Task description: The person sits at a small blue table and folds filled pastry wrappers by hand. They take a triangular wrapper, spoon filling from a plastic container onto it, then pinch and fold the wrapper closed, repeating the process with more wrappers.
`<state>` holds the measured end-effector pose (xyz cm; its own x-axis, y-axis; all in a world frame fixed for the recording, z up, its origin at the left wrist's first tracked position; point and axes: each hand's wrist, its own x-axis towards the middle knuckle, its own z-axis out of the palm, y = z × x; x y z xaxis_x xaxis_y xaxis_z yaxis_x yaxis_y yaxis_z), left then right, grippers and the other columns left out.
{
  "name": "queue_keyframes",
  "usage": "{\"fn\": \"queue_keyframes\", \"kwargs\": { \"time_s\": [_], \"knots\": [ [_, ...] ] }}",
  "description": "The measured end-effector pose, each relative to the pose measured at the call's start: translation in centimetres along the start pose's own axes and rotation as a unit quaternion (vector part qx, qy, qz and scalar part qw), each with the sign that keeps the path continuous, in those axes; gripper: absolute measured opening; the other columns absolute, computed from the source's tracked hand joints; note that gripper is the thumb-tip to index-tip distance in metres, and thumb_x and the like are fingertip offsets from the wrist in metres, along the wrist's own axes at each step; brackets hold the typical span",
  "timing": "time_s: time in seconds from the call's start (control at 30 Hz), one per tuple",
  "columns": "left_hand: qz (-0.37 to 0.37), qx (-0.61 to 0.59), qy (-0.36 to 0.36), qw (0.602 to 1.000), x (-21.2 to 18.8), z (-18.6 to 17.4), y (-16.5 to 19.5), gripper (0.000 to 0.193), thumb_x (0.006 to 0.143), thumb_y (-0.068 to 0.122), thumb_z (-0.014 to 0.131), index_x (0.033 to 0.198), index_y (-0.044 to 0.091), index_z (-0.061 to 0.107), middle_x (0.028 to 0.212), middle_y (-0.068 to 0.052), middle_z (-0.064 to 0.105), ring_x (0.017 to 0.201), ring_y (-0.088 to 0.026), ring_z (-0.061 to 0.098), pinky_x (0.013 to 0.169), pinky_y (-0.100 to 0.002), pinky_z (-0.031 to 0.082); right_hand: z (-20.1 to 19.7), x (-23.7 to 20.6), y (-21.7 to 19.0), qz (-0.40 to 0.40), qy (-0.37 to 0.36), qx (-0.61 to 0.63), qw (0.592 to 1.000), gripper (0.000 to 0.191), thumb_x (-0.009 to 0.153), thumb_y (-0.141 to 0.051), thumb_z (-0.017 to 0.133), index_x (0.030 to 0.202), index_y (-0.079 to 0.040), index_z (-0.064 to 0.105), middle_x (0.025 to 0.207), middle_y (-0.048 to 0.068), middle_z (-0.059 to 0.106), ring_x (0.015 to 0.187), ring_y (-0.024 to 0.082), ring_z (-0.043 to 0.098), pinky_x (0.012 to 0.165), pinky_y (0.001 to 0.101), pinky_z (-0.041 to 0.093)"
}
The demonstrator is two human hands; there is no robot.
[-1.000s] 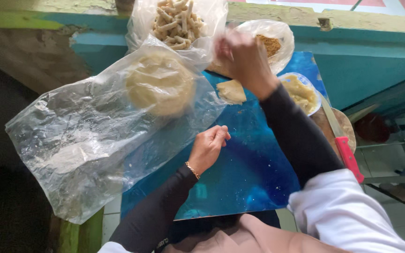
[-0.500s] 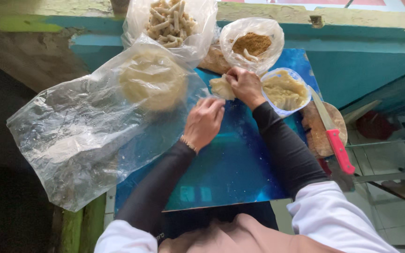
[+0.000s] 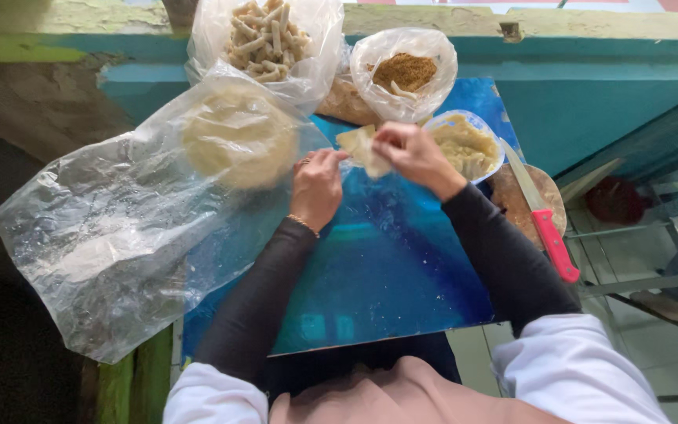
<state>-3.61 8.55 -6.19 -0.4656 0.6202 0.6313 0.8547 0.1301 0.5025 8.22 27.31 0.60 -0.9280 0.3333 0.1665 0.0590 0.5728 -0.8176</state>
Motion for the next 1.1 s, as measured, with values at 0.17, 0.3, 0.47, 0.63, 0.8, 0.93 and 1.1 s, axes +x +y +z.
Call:
{"fn": "queue_keyframes", "kwargs": {
  "time_s": [0.17, 0.3, 0.47, 0.63, 0.8, 0.93, 1.1],
  "knots": [
    [-0.131, -0.236, -0.030, 0.962, -1.9, -2.5, 0.8, 0.019, 0.096, 0.004, 0.057, 0.106, 0.005, 0.073, 0.097, -0.010, 0.076, 0.089, -0.025, 0.075, 0.080, -0.033, 0.058, -0.1, -5.9, -0.2, 0.126, -0.090, 0.102, 0.983, 0.019, 0.101, -0.023, 0.063, 0.103, -0.007, 0.073, 0.081, -0.006, 0.068, 0.070, 0.006, 0.060, 0.061, 0.0243, 0.050],
    [-0.155, -0.277, -0.065, 0.946, -3.2, -4.5, 2.5, 0.020, 0.093, 0.003, 0.058, 0.105, 0.006, 0.073, 0.095, -0.009, 0.077, 0.087, -0.025, 0.076, 0.079, -0.034, 0.059, 1.1, -10.4, -3.2, -0.216, 0.015, -0.206, 0.954, 0.014, 0.099, -0.013, 0.065, 0.110, -0.008, 0.072, 0.097, 0.009, 0.071, 0.088, 0.025, 0.070, 0.075, 0.0319, 0.055],
    [0.055, -0.140, -0.115, 0.982, -5.9, -7.3, 4.9, 0.015, 0.089, 0.007, 0.066, 0.102, 0.009, 0.073, 0.099, -0.010, 0.070, 0.098, -0.031, 0.067, 0.086, -0.041, 0.053, 4.7, -16.5, -6.2, -0.300, -0.056, -0.443, 0.843, 0.033, 0.086, -0.014, 0.067, 0.117, -0.003, 0.069, 0.117, 0.011, 0.071, 0.102, 0.024, 0.070, 0.084, 0.0372, 0.054],
    [0.154, -0.082, -0.162, 0.971, -7.4, -8.3, 6.1, 0.018, 0.082, 0.013, 0.071, 0.100, 0.012, 0.073, 0.098, -0.005, 0.066, 0.096, -0.027, 0.063, 0.087, -0.041, 0.048, 5.0, -17.8, -5.9, -0.294, -0.009, -0.439, 0.849, 0.043, 0.091, -0.015, 0.066, 0.132, -0.002, 0.066, 0.126, 0.012, 0.068, 0.112, 0.025, 0.068, 0.091, 0.0385, 0.053],
    [0.143, -0.060, -0.185, 0.970, -7.1, -8.3, 6.2, 0.012, 0.080, 0.016, 0.073, 0.092, 0.014, 0.073, 0.093, -0.004, 0.062, 0.095, -0.026, 0.061, 0.087, -0.042, 0.047, 4.0, -16.8, -5.3, -0.204, 0.014, -0.242, 0.948, 0.031, 0.089, -0.013, 0.075, 0.120, -0.011, 0.070, 0.127, 0.011, 0.068, 0.111, 0.028, 0.067, 0.093, 0.0397, 0.055],
    [0.127, -0.064, -0.206, 0.968, -6.6, -8.5, 5.9, 0.012, 0.080, 0.017, 0.073, 0.092, 0.015, 0.074, 0.092, -0.004, 0.061, 0.093, -0.026, 0.060, 0.083, -0.040, 0.047, -1.3, -14.5, -4.3, -0.147, 0.114, -0.178, 0.966, 0.028, 0.092, -0.008, 0.077, 0.120, -0.010, 0.072, 0.129, 0.008, 0.067, 0.121, 0.028, 0.067, 0.105, 0.0366, 0.054],
    [0.124, -0.070, -0.212, 0.967, -6.3, -8.6, 5.5, 0.011, 0.078, 0.017, 0.074, 0.089, 0.015, 0.074, 0.092, -0.003, 0.062, 0.092, -0.025, 0.060, 0.079, -0.039, 0.047, -9.4, -12.0, -0.6, -0.007, 0.036, -0.511, 0.859, 0.038, 0.074, -0.045, 0.081, 0.099, -0.017, 0.081, 0.152, 0.011, 0.051, 0.143, 0.036, 0.034, 0.115, 0.0673, 0.022]
  ]
}}
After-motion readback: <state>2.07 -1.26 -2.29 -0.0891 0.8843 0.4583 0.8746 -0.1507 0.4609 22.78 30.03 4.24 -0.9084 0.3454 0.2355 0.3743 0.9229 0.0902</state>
